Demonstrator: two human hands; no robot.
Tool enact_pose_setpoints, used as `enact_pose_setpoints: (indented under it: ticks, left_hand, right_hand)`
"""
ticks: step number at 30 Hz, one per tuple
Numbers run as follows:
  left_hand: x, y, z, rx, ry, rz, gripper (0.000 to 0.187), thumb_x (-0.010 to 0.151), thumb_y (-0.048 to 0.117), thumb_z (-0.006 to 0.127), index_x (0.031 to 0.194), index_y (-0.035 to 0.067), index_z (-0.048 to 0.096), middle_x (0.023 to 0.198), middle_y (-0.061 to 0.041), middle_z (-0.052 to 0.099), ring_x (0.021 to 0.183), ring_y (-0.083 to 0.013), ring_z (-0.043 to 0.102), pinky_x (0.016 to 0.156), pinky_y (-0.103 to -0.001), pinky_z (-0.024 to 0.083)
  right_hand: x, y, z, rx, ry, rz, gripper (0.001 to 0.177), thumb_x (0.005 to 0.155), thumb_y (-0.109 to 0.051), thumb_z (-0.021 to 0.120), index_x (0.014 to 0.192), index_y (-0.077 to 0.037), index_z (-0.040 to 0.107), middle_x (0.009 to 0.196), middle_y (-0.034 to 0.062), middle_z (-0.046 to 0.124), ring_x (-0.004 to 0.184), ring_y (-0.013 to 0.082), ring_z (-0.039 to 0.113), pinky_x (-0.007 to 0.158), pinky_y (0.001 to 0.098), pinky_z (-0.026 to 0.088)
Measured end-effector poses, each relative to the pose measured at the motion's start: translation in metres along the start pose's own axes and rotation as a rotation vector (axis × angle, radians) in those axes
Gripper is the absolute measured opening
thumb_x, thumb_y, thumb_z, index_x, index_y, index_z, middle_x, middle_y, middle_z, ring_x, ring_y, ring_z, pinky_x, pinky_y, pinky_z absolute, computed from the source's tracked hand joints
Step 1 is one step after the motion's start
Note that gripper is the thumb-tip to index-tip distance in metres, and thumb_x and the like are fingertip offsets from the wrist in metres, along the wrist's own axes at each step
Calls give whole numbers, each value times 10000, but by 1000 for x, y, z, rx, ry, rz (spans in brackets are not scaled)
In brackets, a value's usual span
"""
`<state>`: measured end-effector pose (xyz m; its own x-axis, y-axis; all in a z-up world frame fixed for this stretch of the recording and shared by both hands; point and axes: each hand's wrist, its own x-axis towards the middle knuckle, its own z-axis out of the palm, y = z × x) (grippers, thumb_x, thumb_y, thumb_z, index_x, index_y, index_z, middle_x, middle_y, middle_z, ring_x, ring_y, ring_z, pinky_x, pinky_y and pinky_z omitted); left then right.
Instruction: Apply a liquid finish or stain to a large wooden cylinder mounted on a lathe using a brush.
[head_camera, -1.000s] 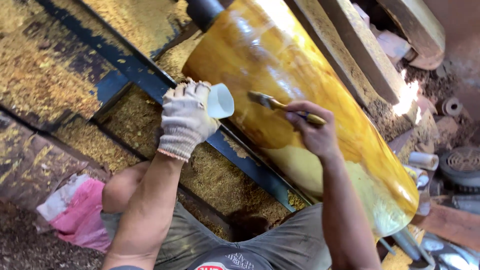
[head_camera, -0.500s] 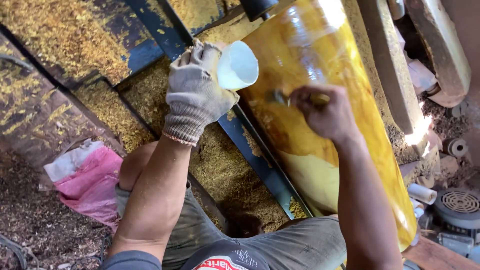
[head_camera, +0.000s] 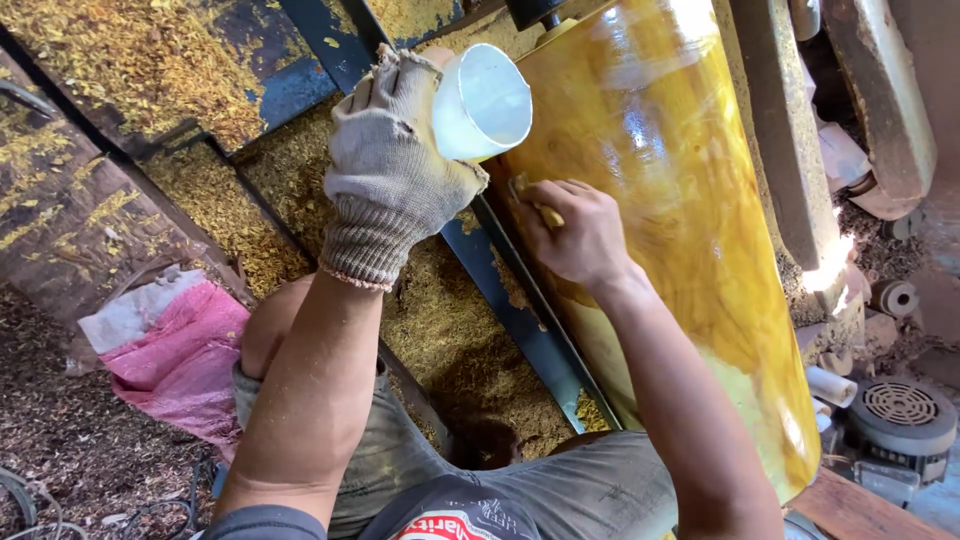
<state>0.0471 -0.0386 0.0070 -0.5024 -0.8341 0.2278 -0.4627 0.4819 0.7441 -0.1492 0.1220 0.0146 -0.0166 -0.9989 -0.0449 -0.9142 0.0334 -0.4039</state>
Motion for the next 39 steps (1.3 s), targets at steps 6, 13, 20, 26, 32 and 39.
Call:
enact_pose_setpoints:
  ticks: [6, 13, 20, 26, 32, 39]
  left_hand:
    - [-1, -12, -6, -10, 113, 61, 817, 655, 243, 922, 1371, 98, 556, 1205, -157, 695, 1114, -368, 691, 998, -516, 517]
    - [-2, -10, 1, -105, 127, 60, 782, 692, 213, 956, 1367, 54, 594, 1208, -158, 710, 1071, -308, 724, 991, -464, 568]
    - [-1, -8, -5, -58, 87, 107, 759, 656, 216, 980, 1300, 20, 628, 1165, -169, 715, 1048, -351, 721, 929, -445, 583]
    - [-2, 3, -4, -75, 89, 197, 692, 689, 161, 946, 1289, 25, 630, 1213, -158, 715, 1109, -336, 706, 987, -457, 575]
    - [-8, 5, 6, -132, 51, 275, 580, 766, 151, 934, 1257, 46, 644, 1164, -139, 720, 1108, -297, 748, 1024, -392, 616]
    - [-12, 21, 15, -139, -24, 306, 608, 722, 115, 951, 1231, 4, 636, 1179, -161, 711, 1072, -316, 727, 966, -400, 584]
  right_hand:
    - [-42, -5, 14, -128, -225, 6, 76, 787, -83, 695, 825, -57, 634, 716, 159, 634, 692, 369, 638, 595, 477, 510]
    - [-28, -5, -6, -62, -82, -13, 155, 794, -62, 707, 946, -49, 677, 807, 171, 636, 750, 376, 636, 610, 472, 514]
    - [-65, 11, 7, -41, 9, -136, 150, 784, -58, 702, 916, -79, 632, 812, 118, 598, 767, 341, 594, 644, 453, 507]
    - [-218, 12, 23, -228, -239, -128, 356, 668, -192, 701, 993, -70, 618, 842, 127, 602, 749, 326, 605, 610, 451, 523]
    - [-246, 0, -43, -19, 101, 119, 239, 766, 30, 640, 957, -92, 717, 900, 93, 718, 806, 281, 694, 696, 389, 576]
    - [-283, -2, 19, -119, 495, 152, 285, 827, 3, 664, 1100, -64, 715, 985, 102, 723, 900, 289, 712, 798, 402, 592]
